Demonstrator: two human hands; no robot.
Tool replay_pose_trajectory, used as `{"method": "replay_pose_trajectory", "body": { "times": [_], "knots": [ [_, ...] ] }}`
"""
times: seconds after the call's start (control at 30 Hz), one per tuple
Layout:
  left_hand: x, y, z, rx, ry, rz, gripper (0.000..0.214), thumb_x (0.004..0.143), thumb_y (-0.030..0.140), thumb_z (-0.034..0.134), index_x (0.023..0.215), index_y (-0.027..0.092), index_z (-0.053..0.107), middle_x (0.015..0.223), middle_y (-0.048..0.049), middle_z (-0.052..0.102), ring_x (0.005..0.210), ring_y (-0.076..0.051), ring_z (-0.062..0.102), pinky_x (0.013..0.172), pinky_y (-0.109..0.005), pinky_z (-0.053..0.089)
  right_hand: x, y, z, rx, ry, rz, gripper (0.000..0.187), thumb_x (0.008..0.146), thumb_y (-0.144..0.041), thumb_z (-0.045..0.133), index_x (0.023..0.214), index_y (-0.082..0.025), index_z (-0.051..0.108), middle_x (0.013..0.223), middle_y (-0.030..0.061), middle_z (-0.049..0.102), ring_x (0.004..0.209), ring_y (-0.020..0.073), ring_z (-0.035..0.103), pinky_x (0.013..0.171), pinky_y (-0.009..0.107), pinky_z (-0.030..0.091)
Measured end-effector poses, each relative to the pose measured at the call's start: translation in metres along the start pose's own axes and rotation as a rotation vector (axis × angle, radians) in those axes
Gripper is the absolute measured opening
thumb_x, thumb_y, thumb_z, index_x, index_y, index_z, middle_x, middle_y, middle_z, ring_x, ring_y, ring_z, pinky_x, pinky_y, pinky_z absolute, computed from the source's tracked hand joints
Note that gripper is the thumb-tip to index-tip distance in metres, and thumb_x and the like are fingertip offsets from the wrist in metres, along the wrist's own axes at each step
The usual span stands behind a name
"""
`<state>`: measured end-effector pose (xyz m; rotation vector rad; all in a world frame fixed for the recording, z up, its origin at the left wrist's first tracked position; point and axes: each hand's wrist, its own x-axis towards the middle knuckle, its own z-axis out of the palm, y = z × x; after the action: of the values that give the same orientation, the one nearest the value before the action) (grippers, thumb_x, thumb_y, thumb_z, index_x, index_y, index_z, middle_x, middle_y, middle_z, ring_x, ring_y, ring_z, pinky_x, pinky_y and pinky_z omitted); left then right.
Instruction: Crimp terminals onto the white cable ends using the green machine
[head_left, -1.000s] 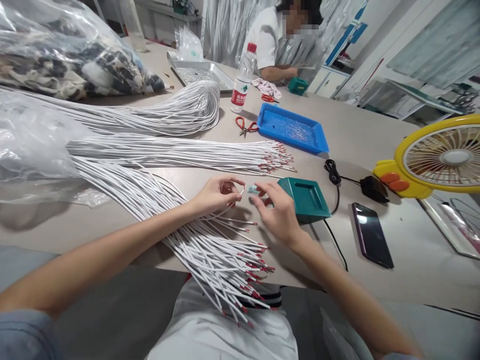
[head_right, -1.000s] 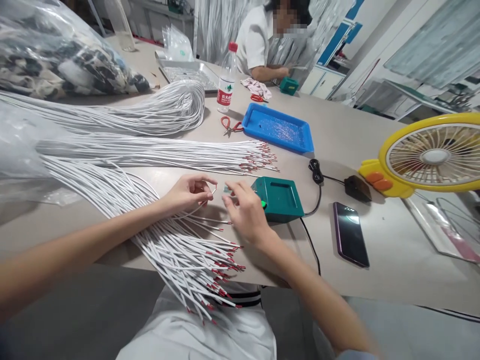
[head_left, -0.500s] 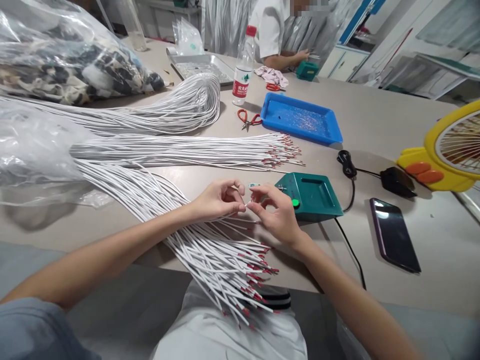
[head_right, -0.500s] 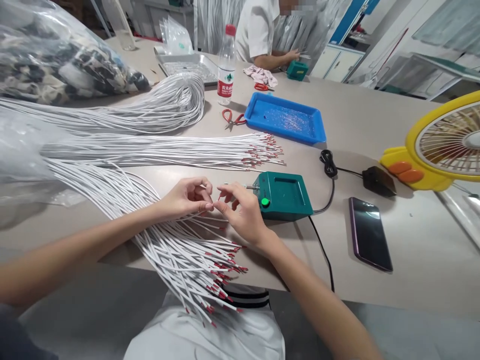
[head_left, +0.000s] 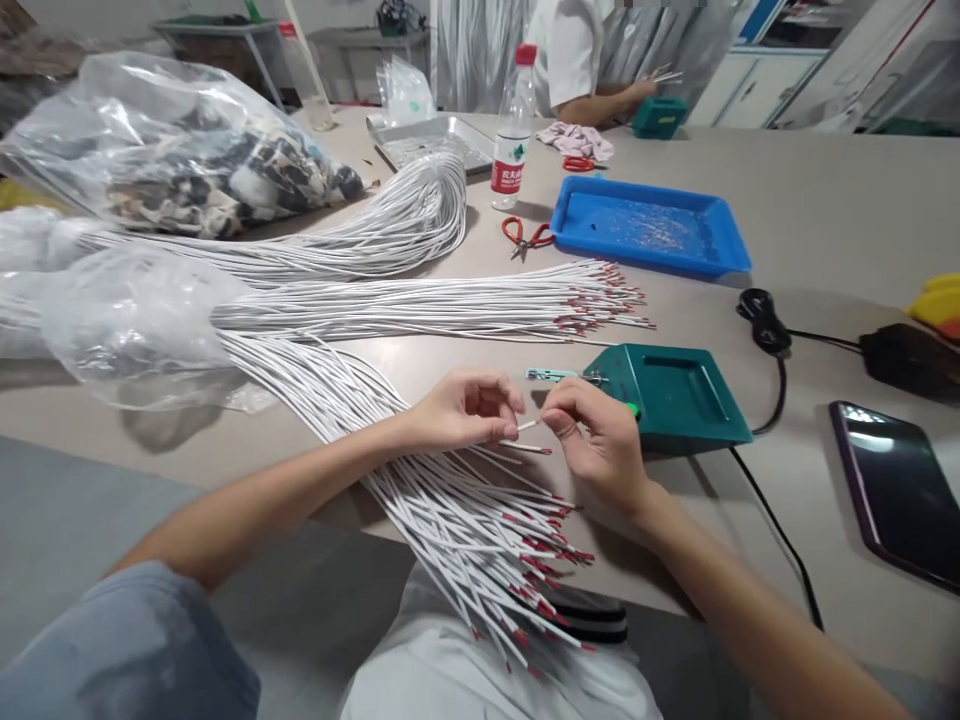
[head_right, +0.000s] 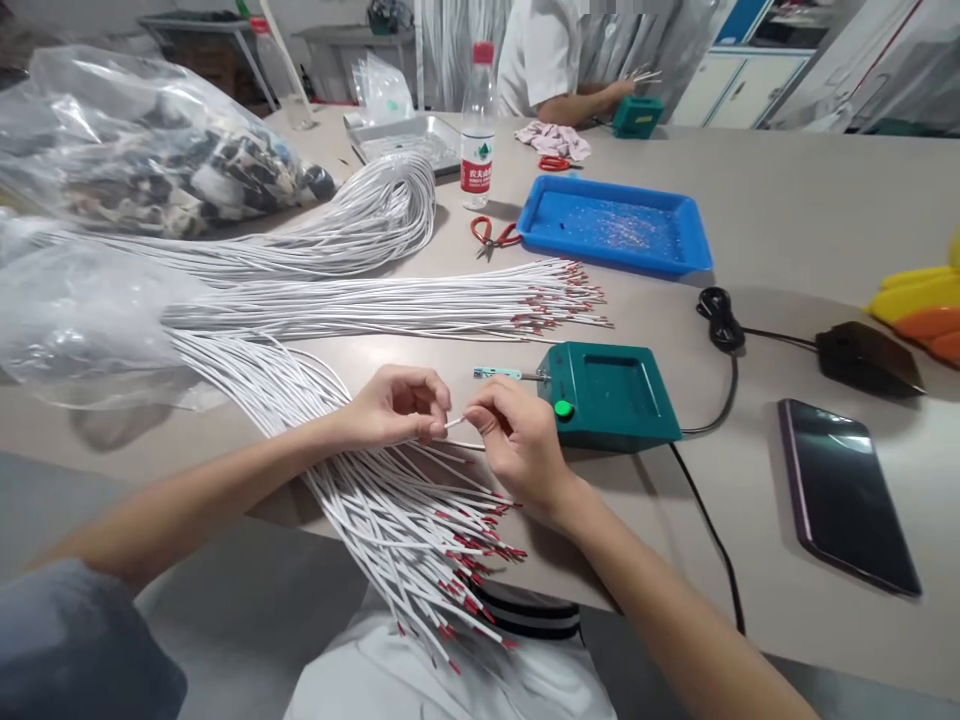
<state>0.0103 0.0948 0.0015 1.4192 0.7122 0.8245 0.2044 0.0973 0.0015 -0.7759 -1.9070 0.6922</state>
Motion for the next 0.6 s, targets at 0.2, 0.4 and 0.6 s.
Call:
{"method": "replay_pose_trajectory", "body": {
  "times": [0.2, 0.4, 0.6],
  "knots": [
    [0.002, 0.001, -0.017, 0.934, -0.122, 0.295, 0.021, 0.085, 0.016, 0.049, 0.094, 0.011, 0.068, 0.086, -0.0121, 0.069, 0.078, -0.016, 0.062, 0.070, -0.028, 0.049, -0.010, -0.002, 0.002, -0.024, 0.230, -0.048, 0.017, 0.087, -0.020, 0.049, 0.070, -0.019, 0.050, 0.061, -0.0010, 0.044, 0.054, 0.0110, 0.039, 0.051, 0.026, 0.031],
    [0.017, -0.015, -0.065, 1.642, 0.429, 0.018, 0.028, 0.083, 0.009, 0.042, 0.090, 0.013, 0.069, 0.085, -0.0119, 0.065, 0.084, -0.024, 0.055, 0.068, -0.034, 0.043, -0.022, -0.002, 0.018, 0.022, 0.043, -0.070, 0.013, 0.085, -0.018, 0.049, 0.072, -0.020, 0.050, 0.059, -0.0004, 0.045, 0.052, 0.0117, 0.037, 0.050, 0.027, 0.030],
    [0.018, -0.018, -0.080, 1.738, 0.473, -0.114, 0.028, 0.083, 0.008, 0.039, 0.080, 0.014, 0.066, 0.085, -0.0120, 0.064, 0.085, -0.027, 0.054, 0.072, -0.038, 0.038, -0.020, 0.000, 0.020, -0.020, 0.005, -0.052, 0.015, 0.084, -0.016, 0.050, 0.069, -0.020, 0.049, 0.057, -0.0024, 0.041, 0.051, 0.0108, 0.036, 0.050, 0.027, 0.030]
  ]
}}
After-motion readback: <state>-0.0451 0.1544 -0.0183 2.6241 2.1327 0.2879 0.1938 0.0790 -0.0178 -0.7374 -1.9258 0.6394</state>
